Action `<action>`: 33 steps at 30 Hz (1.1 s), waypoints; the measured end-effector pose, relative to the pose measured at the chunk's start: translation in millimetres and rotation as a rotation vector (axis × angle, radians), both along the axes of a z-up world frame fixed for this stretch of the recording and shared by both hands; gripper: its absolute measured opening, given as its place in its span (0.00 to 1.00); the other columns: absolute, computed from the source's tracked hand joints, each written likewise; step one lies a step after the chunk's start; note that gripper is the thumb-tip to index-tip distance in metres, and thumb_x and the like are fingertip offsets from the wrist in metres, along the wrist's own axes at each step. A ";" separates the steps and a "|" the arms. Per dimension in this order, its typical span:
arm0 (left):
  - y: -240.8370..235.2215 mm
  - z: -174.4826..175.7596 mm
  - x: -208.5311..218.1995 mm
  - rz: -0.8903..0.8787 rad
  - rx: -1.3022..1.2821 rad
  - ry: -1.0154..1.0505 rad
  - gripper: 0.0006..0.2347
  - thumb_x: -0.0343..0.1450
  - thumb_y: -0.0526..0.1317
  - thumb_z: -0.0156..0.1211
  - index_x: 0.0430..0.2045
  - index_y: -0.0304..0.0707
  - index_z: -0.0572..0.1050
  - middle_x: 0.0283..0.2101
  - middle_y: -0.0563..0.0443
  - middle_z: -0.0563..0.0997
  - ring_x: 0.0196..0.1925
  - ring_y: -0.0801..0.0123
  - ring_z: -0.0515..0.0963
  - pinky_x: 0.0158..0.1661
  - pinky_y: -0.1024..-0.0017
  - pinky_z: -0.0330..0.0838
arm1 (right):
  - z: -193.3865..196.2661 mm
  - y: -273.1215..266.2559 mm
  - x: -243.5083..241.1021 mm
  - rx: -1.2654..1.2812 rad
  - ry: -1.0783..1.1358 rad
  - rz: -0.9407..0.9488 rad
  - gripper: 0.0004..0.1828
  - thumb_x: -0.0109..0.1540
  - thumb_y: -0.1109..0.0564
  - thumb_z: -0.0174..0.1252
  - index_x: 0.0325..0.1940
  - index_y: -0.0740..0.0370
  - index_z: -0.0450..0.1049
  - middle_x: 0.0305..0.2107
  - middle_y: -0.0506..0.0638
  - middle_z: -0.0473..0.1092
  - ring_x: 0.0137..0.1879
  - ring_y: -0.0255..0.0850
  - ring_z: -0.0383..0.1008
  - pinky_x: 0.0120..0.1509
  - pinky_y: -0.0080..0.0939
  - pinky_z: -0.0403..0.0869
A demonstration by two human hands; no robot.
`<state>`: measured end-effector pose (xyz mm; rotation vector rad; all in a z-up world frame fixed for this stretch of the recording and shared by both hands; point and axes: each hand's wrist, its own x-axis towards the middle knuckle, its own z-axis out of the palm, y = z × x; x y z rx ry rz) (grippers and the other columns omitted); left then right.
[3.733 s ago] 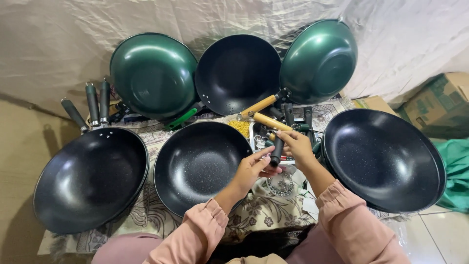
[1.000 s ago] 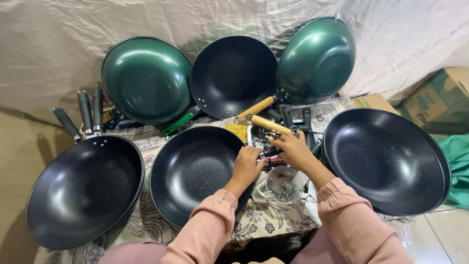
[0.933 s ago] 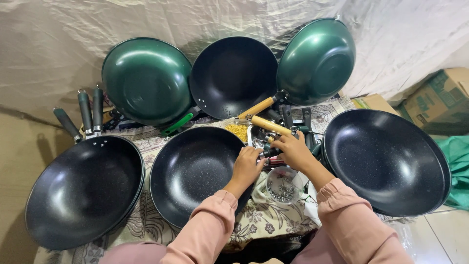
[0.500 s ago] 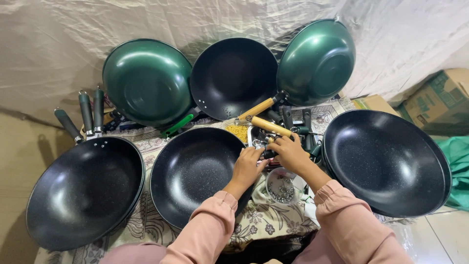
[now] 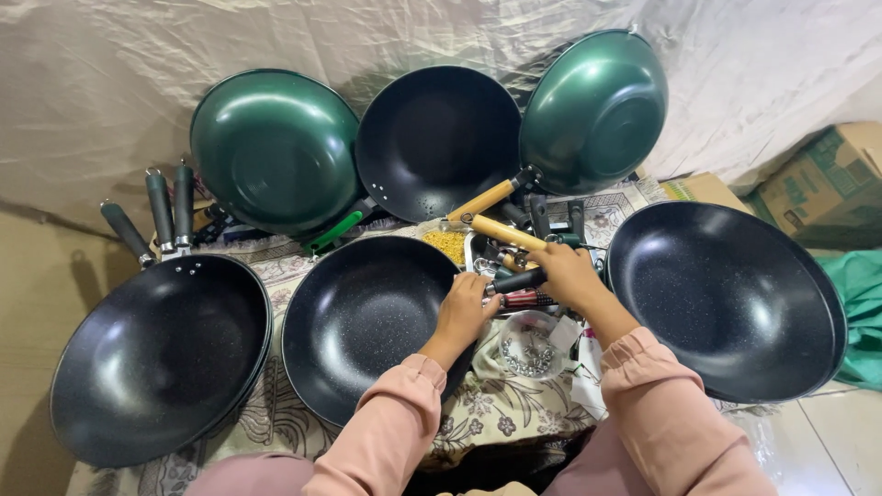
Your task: Tightening screws on the handles of various woks and pans using a manual screwdriver.
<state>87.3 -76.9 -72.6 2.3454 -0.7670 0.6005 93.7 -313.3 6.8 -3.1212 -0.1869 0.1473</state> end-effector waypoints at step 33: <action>-11.5 25.5 86.1 0.016 0.432 0.283 0.17 0.61 0.44 0.69 0.43 0.50 0.80 0.43 0.54 0.78 0.50 0.60 0.73 0.51 0.58 0.65 | 9.2 -7.6 33.1 0.251 0.062 -0.213 0.09 0.56 0.53 0.63 0.38 0.44 0.86 0.32 0.53 0.81 0.49 0.55 0.81 0.53 0.53 0.79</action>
